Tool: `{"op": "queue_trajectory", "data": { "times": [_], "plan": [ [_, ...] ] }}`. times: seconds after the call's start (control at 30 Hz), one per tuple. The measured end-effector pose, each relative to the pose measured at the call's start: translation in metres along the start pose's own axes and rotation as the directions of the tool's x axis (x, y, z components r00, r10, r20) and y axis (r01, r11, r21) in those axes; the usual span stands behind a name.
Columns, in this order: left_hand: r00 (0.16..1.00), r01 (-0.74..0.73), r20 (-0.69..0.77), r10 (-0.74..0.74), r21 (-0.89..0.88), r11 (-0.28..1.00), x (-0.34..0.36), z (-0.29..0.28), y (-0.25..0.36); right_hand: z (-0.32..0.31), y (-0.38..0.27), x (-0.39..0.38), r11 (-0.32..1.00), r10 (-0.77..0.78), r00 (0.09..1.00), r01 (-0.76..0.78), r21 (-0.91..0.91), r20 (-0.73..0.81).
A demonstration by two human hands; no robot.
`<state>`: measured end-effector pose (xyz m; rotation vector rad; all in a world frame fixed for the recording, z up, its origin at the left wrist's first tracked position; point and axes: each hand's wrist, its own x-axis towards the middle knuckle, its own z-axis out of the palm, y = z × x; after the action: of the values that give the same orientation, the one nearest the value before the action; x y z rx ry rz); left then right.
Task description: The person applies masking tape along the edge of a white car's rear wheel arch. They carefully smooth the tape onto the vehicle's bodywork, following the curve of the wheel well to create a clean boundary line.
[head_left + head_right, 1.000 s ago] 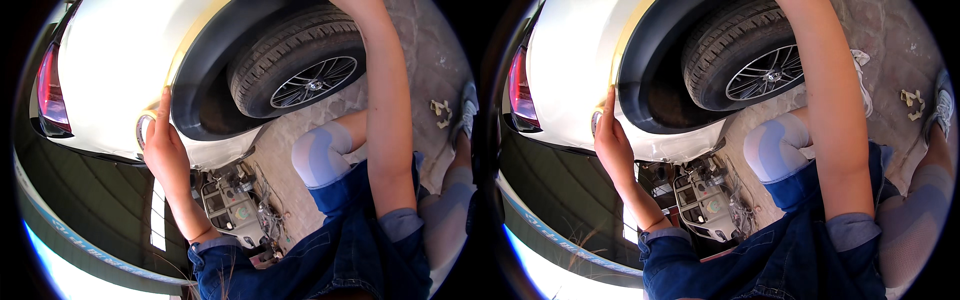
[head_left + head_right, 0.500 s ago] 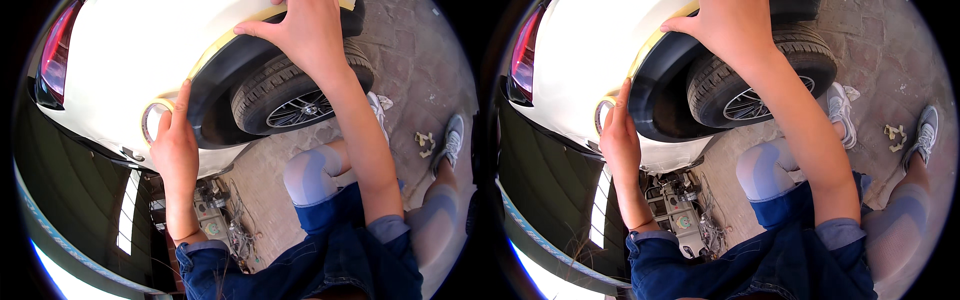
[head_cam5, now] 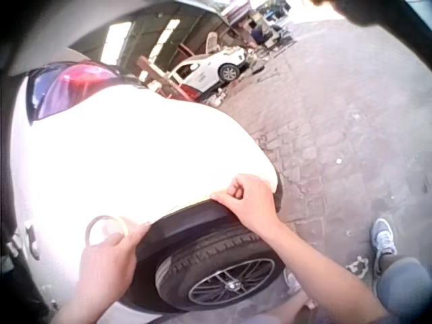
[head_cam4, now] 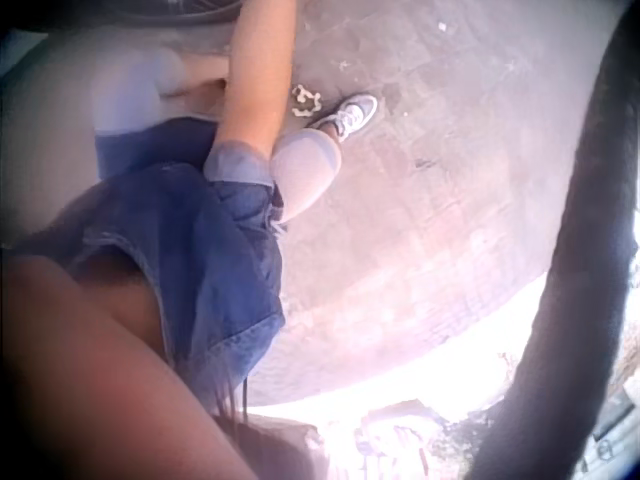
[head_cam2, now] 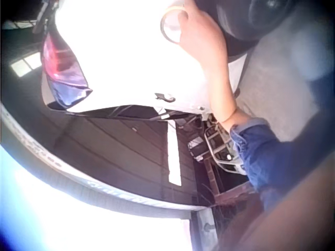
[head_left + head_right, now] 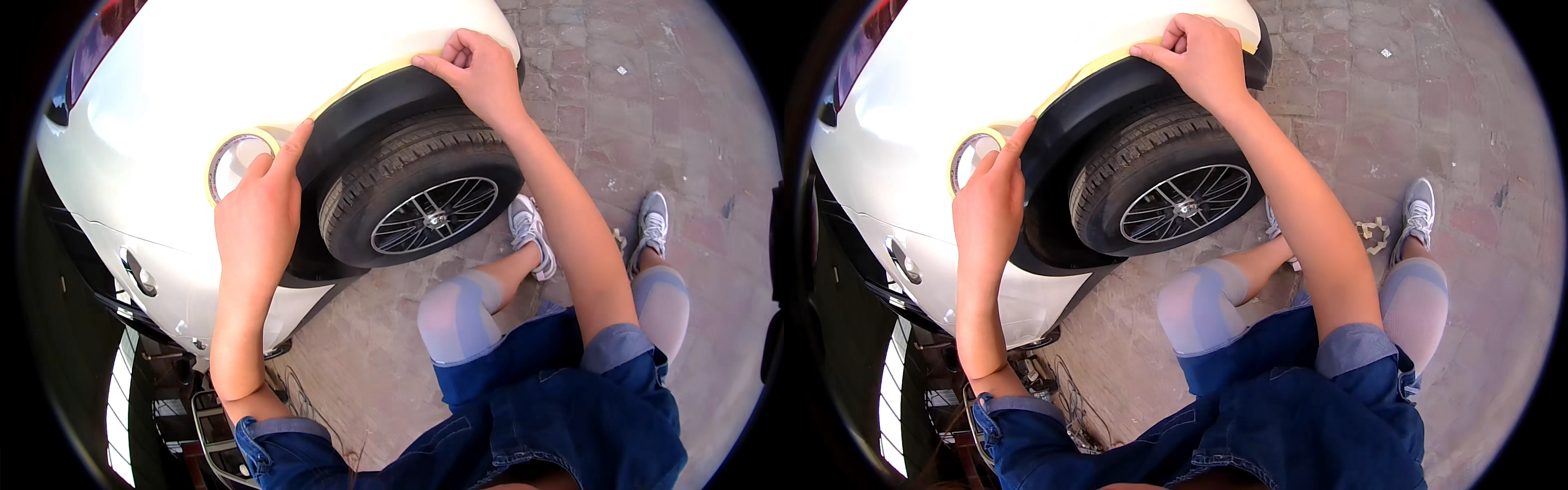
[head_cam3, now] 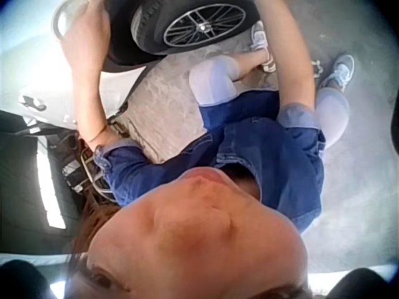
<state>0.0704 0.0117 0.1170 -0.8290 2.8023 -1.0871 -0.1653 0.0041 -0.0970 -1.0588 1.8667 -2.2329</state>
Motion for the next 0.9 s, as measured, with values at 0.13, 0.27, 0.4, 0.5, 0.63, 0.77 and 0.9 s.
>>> {"op": "queue_trajectory", "data": {
  "times": [0.13, 0.27, 0.4, 0.5, 0.63, 0.77, 0.9],
  "plan": [
    [0.996, -0.08, -0.052, 0.078, -0.049, 0.996, 0.0, -0.009, -0.019, 0.003, -0.032, 0.008, 0.994, -0.047, 0.997, 0.052, -0.095, 0.055],
    [0.993, -0.116, -0.028, 0.116, -0.03, 0.993, 0.005, -0.02, -0.03, 0.007, -0.043, 0.008, 0.983, -0.058, 0.991, 0.078, -0.167, 0.124],
    [0.978, -0.196, -0.064, 0.197, 0.028, 0.98, 0.005, -0.015, -0.04, 0.007, -0.052, 0.001, 1.0, -0.002, 0.998, 0.002, 0.002, 0.066],
    [0.968, -0.236, -0.078, 0.239, 0.046, 0.971, 0.004, -0.012, -0.047, 0.008, -0.046, 0.006, 0.999, -0.034, 0.998, 0.032, 0.037, 0.045],
    [0.969, -0.238, -0.049, 0.242, 0.063, 0.969, 0.006, -0.015, -0.051, 0.002, -0.042, 0.013, 0.999, -0.023, 0.995, 0.02, 0.028, 0.096],
    [0.962, -0.263, -0.066, 0.264, 0.023, 0.965, 0.006, -0.02, -0.054, 0.007, -0.035, 0.013, 0.998, -0.001, 0.996, -0.004, 0.056, 0.094],
    [0.957, -0.281, -0.067, 0.282, 0.025, 0.959, 0.008, -0.027, -0.056, 0.004, -0.035, 0.015, 0.998, 0.004, 0.997, -0.008, 0.055, 0.082]
  ]
}}
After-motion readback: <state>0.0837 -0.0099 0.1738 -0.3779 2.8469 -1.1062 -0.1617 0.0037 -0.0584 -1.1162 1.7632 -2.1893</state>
